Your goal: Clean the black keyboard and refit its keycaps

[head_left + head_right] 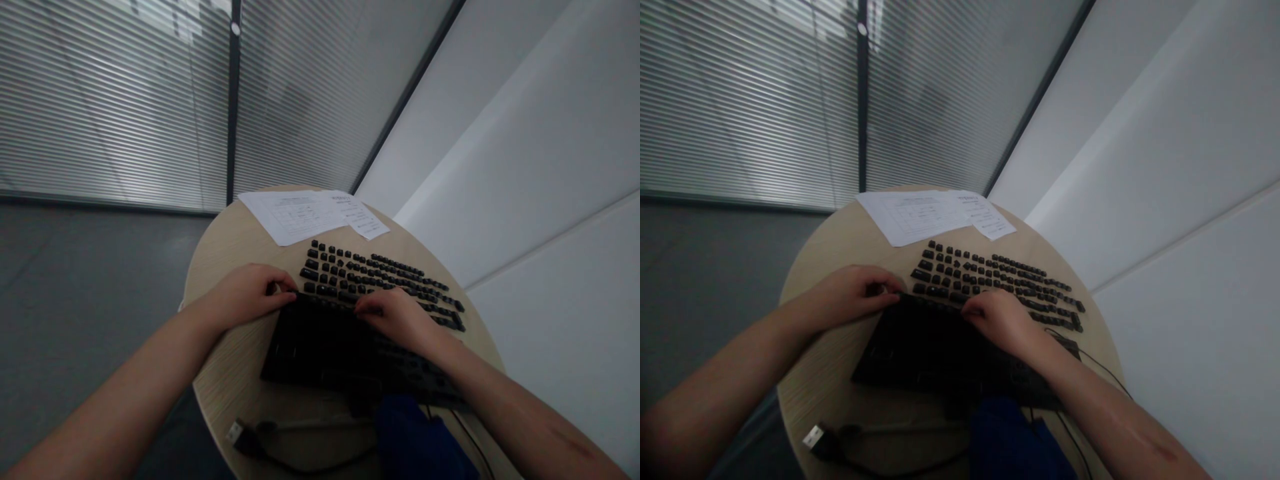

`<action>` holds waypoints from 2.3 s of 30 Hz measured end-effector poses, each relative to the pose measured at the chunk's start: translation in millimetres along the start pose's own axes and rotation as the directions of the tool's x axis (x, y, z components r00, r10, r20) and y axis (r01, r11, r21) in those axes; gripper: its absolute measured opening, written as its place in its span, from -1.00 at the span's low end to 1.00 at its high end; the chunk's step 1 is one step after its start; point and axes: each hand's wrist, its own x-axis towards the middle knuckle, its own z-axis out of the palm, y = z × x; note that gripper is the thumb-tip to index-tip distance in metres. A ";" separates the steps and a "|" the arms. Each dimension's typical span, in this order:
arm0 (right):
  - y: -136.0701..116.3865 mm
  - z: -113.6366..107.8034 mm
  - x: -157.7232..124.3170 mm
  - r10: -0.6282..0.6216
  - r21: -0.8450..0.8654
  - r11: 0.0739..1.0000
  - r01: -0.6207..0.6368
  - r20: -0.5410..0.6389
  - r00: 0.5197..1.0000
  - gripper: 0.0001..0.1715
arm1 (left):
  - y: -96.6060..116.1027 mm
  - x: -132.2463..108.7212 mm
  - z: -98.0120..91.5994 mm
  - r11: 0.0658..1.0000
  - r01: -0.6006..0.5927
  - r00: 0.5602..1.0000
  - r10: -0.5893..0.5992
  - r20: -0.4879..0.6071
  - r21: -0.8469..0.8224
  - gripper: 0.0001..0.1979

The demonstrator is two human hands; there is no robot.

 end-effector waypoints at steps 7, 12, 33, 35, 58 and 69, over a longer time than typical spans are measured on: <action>-14.3 4.5 0.9 0.019 -0.218 0.976 -0.012 0.026 0.999 -0.74 | -3.0 0.2 0.3 1.000 -0.016 1.000 0.016 -0.003 0.006 -0.70; -17.0 -1.1 -3.3 -0.031 -0.202 0.979 0.025 -0.025 0.999 -0.74 | -5.2 -0.4 0.7 1.000 -0.013 1.000 0.013 -0.004 0.007 -0.68; -23.0 -1.7 16.4 -0.305 -0.049 0.952 0.301 -0.132 0.943 -0.50 | -3.0 -0.6 -1.9 1.000 -0.019 1.000 0.019 -0.004 0.008 -0.68; 0.3 -16.3 25.8 -0.233 -0.044 0.972 0.229 -0.239 0.943 -0.53 | -3.9 -0.3 -1.7 0.999 -0.034 0.999 0.034 -0.009 0.001 -0.69; 144.9 -24.2 121.1 0.259 -0.097 0.956 -0.275 -0.152 0.954 -0.83 | -3.4 0.4 -0.8 1.000 -0.011 1.000 0.010 -0.014 -0.013 -0.74; 33.6 -24.0 1.9 0.148 0.294 0.953 -0.076 -0.232 0.961 -0.94 | -12.4 2.7 -0.7 0.999 -0.014 0.999 0.016 0.033 -0.044 -0.68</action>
